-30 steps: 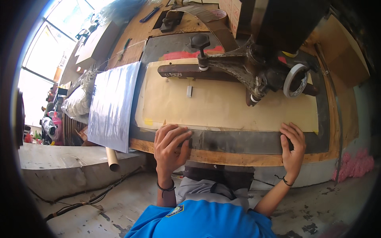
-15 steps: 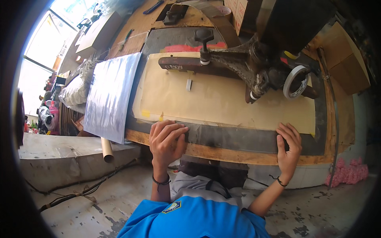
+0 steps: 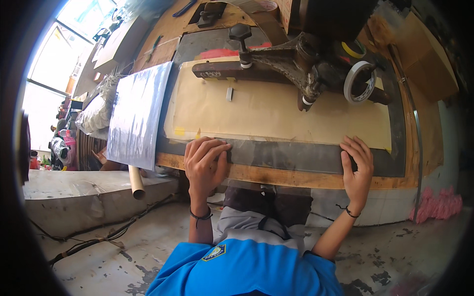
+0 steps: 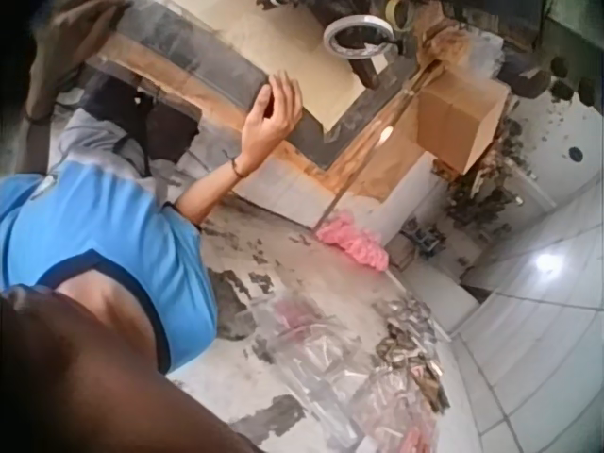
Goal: The person places a thin plastic sheet onto a work surface and uses a heat sealing machine to press down and seal sections of the plastic, repeating the process with another plastic item.
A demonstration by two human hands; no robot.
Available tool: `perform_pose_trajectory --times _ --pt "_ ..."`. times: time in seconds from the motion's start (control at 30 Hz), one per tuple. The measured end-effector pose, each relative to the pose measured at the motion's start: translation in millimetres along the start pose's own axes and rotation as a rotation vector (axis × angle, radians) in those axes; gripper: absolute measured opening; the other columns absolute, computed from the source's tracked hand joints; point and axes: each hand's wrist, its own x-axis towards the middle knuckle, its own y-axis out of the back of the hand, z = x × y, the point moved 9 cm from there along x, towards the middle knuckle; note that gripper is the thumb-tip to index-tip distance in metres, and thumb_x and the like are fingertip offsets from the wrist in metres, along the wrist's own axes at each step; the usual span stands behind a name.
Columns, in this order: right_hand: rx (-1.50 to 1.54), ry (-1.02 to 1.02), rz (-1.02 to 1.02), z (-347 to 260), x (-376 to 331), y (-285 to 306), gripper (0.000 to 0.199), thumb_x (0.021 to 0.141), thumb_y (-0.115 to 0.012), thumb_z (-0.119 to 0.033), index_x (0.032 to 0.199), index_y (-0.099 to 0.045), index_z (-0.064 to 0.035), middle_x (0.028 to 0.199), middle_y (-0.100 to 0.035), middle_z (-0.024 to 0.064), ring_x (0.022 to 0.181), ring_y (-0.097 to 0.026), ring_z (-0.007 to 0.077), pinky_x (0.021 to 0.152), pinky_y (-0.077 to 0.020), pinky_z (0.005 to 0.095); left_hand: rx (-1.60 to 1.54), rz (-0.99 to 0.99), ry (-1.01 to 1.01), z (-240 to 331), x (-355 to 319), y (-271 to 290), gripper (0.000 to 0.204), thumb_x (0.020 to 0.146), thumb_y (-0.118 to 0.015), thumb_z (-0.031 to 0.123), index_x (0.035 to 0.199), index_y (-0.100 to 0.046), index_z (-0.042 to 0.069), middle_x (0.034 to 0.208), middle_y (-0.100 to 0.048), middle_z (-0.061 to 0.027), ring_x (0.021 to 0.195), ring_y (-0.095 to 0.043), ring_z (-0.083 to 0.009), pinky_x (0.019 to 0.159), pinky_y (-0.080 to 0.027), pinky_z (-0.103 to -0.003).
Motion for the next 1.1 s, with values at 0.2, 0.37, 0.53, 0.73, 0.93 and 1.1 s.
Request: perform_pose_trajectory --times 0.2,0.37,0.53,0.73,0.93,1.1 --pt "-0.008 0.013 0.019 1.7 -3.6 0.1 0.018 0.097 -0.064 -0.017 0.107 -0.074 -0.0044 0.120 -0.072 0.0060 0.126 -0.057 0.0286 0.108 -0.0418 0.0417 0.009 -0.008 -0.022 -1.7 -3.6 -1.5 0.018 0.079 -0.071 0.007 0.096 -0.075 0.011 0.100 -0.071 0.0004 0.100 -0.064 -0.0210 0.090 -0.045 -0.038" --pt "-0.004 0.030 0.030 -0.9 -4.6 2.8 0.018 0.097 -0.065 -0.017 0.107 -0.074 -0.0051 0.121 -0.072 0.0057 0.125 -0.058 0.0285 0.108 -0.0421 0.0417 0.003 -0.006 -0.024 0.3 -2.8 -1.3 0.016 0.080 -0.071 0.007 0.095 -0.074 0.011 0.100 -0.071 0.0004 0.099 -0.064 -0.0210 0.090 -0.045 -0.038" --pt "-0.009 0.031 0.033 -2.4 -5.2 2.8 0.018 0.096 -0.065 -0.017 0.107 -0.074 -0.0058 0.121 -0.072 0.0055 0.125 -0.058 0.0288 0.108 -0.0420 0.0420 0.019 -0.004 -0.018 1.0 -2.8 -0.6 0.014 0.081 -0.070 0.008 0.094 -0.074 0.011 0.099 -0.071 -0.0001 0.099 -0.064 -0.0214 0.089 -0.045 -0.038" --pt "-0.013 0.037 0.031 -3.0 -5.6 3.2 0.018 0.096 -0.065 -0.017 0.108 -0.074 -0.0058 0.122 -0.071 0.0053 0.126 -0.058 0.0291 0.108 -0.0418 0.0426 0.015 -0.005 -0.024 0.3 -2.9 -1.8 0.013 0.082 -0.070 0.008 0.094 -0.075 0.011 0.098 -0.071 -0.0008 0.098 -0.065 -0.0220 0.089 -0.045 -0.038" --pt "-0.014 0.036 0.023 -3.8 -5.0 2.8 0.019 0.097 -0.064 -0.017 0.108 -0.074 -0.0058 0.122 -0.071 0.0054 0.126 -0.057 0.0293 0.109 -0.0418 0.0429 0.011 -0.004 -0.022 0.3 -2.9 -1.7 0.014 0.082 -0.069 0.007 0.093 -0.075 0.010 0.097 -0.072 -0.0018 0.098 -0.065 -0.0230 0.088 -0.045 -0.038" --pt "-0.024 0.030 0.016 -3.4 -5.1 2.7 0.019 0.097 -0.064 -0.017 0.108 -0.074 -0.0057 0.123 -0.071 0.0054 0.127 -0.057 0.0292 0.109 -0.0417 0.0429 0.011 -0.008 -0.020 -1.6 -4.2 -2.8 0.013 0.082 -0.069 0.009 0.094 -0.075 0.011 0.098 -0.071 -0.0011 0.099 -0.065 -0.0225 0.089 -0.045 -0.038"
